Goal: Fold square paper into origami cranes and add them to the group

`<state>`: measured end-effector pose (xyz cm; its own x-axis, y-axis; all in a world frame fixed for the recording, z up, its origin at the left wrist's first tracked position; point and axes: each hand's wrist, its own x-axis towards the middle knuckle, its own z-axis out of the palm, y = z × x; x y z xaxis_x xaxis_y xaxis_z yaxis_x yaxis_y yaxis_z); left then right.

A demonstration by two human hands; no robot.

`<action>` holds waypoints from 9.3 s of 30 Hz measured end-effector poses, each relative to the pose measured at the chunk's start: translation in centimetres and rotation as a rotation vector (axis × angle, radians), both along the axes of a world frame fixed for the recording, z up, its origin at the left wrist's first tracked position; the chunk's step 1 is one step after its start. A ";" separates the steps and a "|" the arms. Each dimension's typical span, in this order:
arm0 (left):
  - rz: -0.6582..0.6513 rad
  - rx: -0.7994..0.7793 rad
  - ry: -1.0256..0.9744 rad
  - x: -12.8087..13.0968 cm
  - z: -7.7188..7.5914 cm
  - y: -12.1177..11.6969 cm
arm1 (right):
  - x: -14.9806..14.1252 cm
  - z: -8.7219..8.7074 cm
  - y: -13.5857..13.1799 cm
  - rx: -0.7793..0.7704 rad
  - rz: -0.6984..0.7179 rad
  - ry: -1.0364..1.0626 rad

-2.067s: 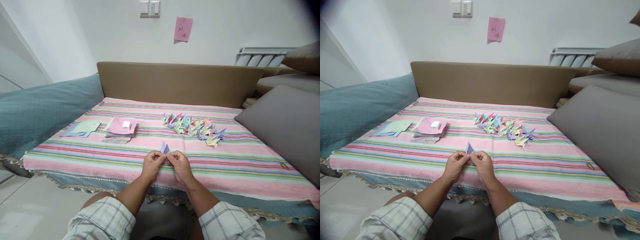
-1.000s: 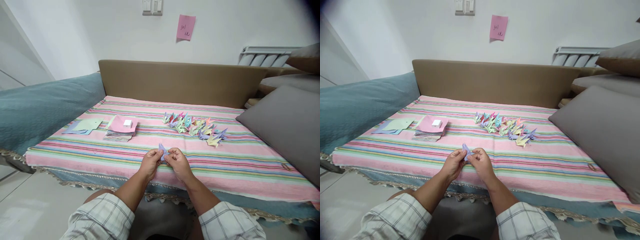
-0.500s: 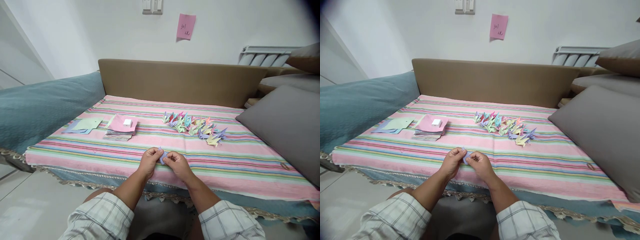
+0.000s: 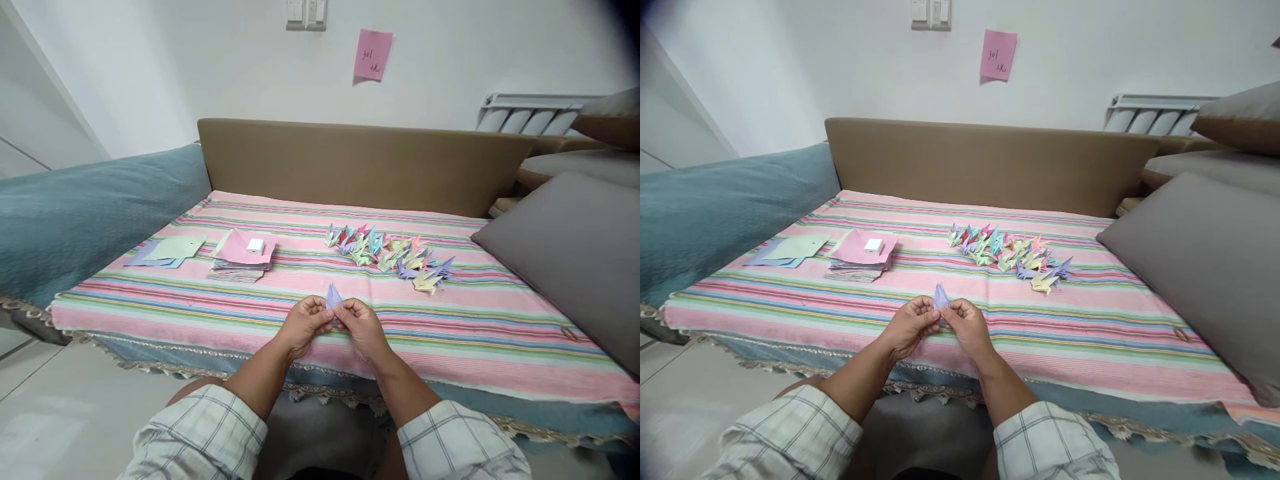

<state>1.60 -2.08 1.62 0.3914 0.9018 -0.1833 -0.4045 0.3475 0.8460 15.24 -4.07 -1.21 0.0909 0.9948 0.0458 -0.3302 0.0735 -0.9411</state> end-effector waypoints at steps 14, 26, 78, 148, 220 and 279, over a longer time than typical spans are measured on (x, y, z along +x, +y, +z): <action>-0.058 0.002 -0.095 -0.3 -0.3 0.2 | 0.3 0.2 -0.1 0.109 0.074 0.035; 0.056 0.352 0.142 -0.2 -0.7 0.3 | 0.4 0.9 -0.2 0.194 -0.035 -0.281; 0.096 0.241 0.077 0.8 -1.0 -0.5 | -0.5 1.3 -0.7 -0.060 0.131 0.264; 0.181 0.589 0.400 -0.4 0.1 -0.3 | 0.8 0.5 -0.1 0.034 0.154 -0.124; -0.216 -0.024 0.076 -1.3 0.0 0.2 | 1.2 1.9 -1.4 0.282 0.110 -0.330; 0.029 0.113 0.160 0.1 -1.0 -0.1 | 0.9 1.1 -0.3 -0.021 0.237 -0.184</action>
<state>1.70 -2.21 0.58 0.3395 0.9305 -0.1378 -0.2703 0.2368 0.9332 16.16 -4.41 -0.07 -0.1523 0.9882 0.0190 -0.1599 -0.0057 -0.9871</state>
